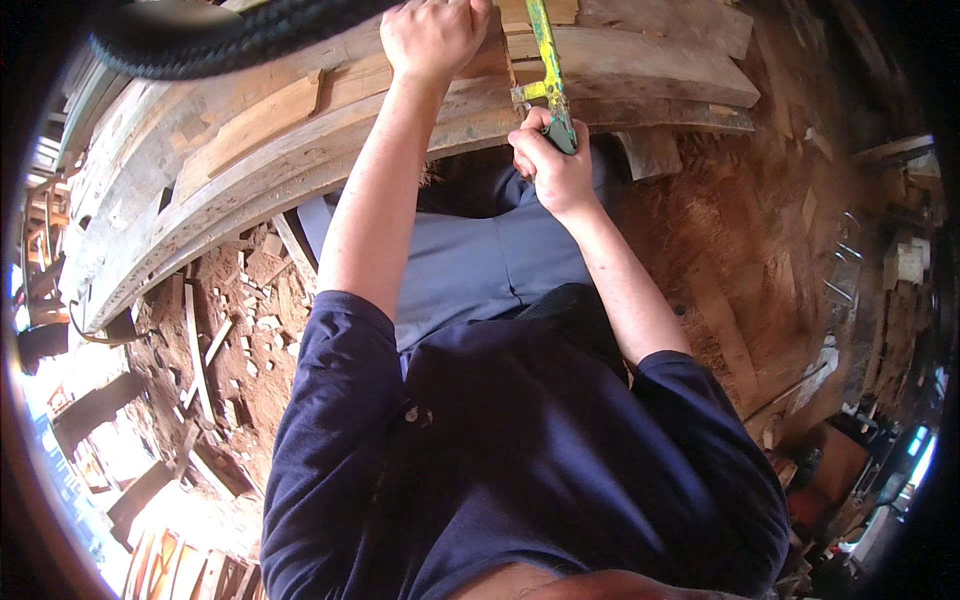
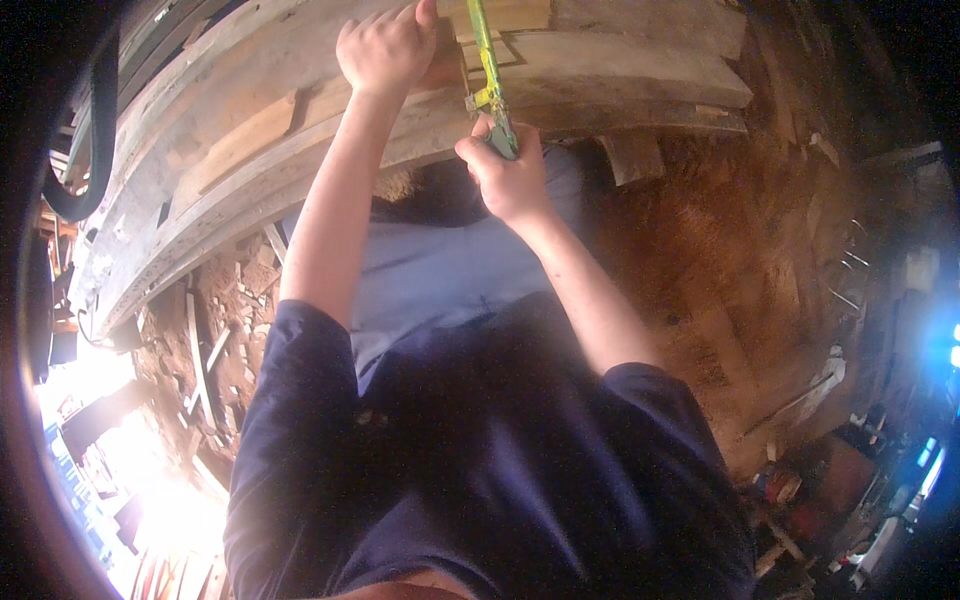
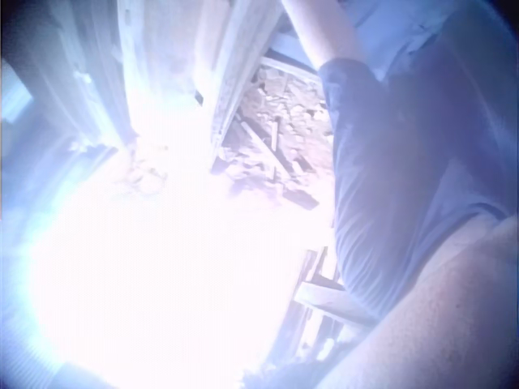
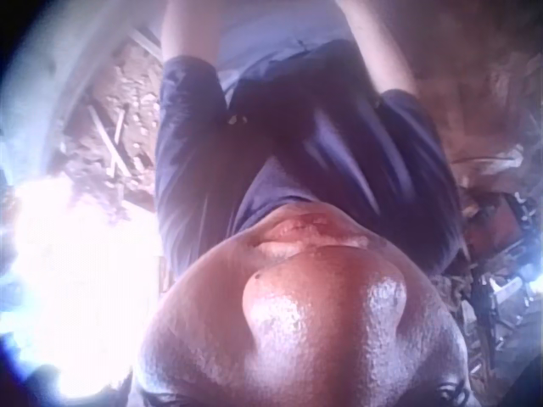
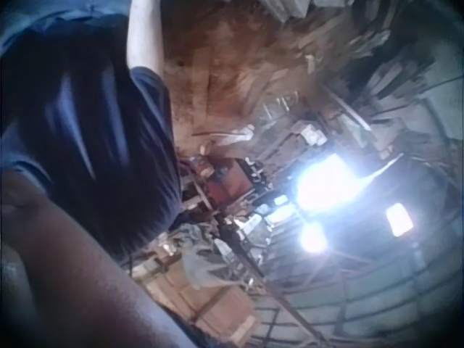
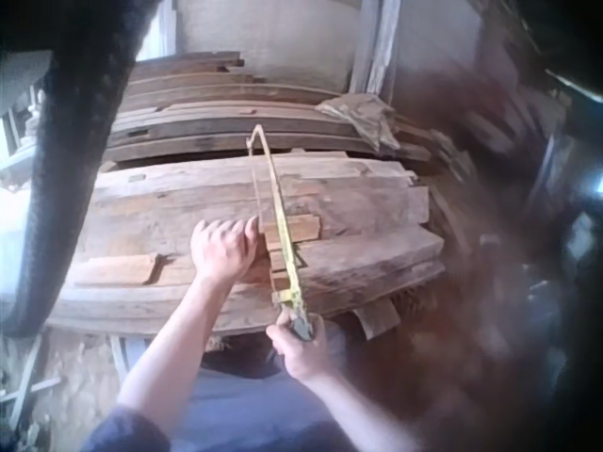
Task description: The person sits on the ground and uses a hand saw to cut small wooden blocks on a wooden workbench. They repeatedly position the blocks, saw through them, and place the cut pieces aside.
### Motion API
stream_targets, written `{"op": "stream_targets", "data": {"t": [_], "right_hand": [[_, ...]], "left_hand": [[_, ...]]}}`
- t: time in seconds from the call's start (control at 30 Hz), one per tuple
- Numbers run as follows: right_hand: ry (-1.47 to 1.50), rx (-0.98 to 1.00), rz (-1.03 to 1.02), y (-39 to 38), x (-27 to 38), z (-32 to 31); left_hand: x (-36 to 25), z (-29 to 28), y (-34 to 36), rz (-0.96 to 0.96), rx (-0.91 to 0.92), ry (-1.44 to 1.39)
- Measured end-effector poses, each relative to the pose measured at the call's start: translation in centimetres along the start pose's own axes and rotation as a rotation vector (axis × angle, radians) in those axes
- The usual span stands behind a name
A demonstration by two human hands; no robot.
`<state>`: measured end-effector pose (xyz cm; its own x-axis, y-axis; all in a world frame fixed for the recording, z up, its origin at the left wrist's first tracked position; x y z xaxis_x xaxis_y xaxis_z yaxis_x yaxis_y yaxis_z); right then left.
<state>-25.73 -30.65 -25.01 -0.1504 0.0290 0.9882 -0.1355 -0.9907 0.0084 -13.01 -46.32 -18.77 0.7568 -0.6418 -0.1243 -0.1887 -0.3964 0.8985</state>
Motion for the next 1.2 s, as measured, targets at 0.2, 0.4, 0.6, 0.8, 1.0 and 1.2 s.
{"op": "stream_targets", "data": {"t": [0.2,0.4,0.6,0.8,1.0,1.2], "right_hand": [[0.105,0.022,0.071,-1.3,0.1,-0.1],[0.136,0.049,0.151,-1.7,1.9,-1.2],[0.235,0.069,0.196,-1.6,1.9,-1.1],[0.182,0.056,0.187,-3.0,1.6,-1.4],[0.225,0.071,0.249,-2.9,2.0,-1.8],[-0.082,0.139,0.173,-3.2,2.1,-1.1]], "left_hand": [[0.1,0.1,0.1,-0.004,0.031,0.021],[1.0,1.3,-0.2,0.053,-0.002,0.116],[1.8,2.5,-0.7,0.044,0.023,0.169],[1.6,2.4,-0.6,0.016,0.016,0.119],[1.6,2.6,-0.4,-0.004,0.058,0.14],[1.7,2.6,-0.4,-0.021,0.096,0.119]]}}
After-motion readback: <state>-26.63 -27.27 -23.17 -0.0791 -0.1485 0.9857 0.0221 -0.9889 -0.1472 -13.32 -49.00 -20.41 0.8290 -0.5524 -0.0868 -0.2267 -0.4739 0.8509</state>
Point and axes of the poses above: each hand's wrist, its own y-axis towards the middle knuckle, its own z-axis out of the palm, x = y × z, the point moved 3 cm from there along y, towards the middle knuckle, and after that the axes turned 6 degrees about -y, right-handed, at the moved point
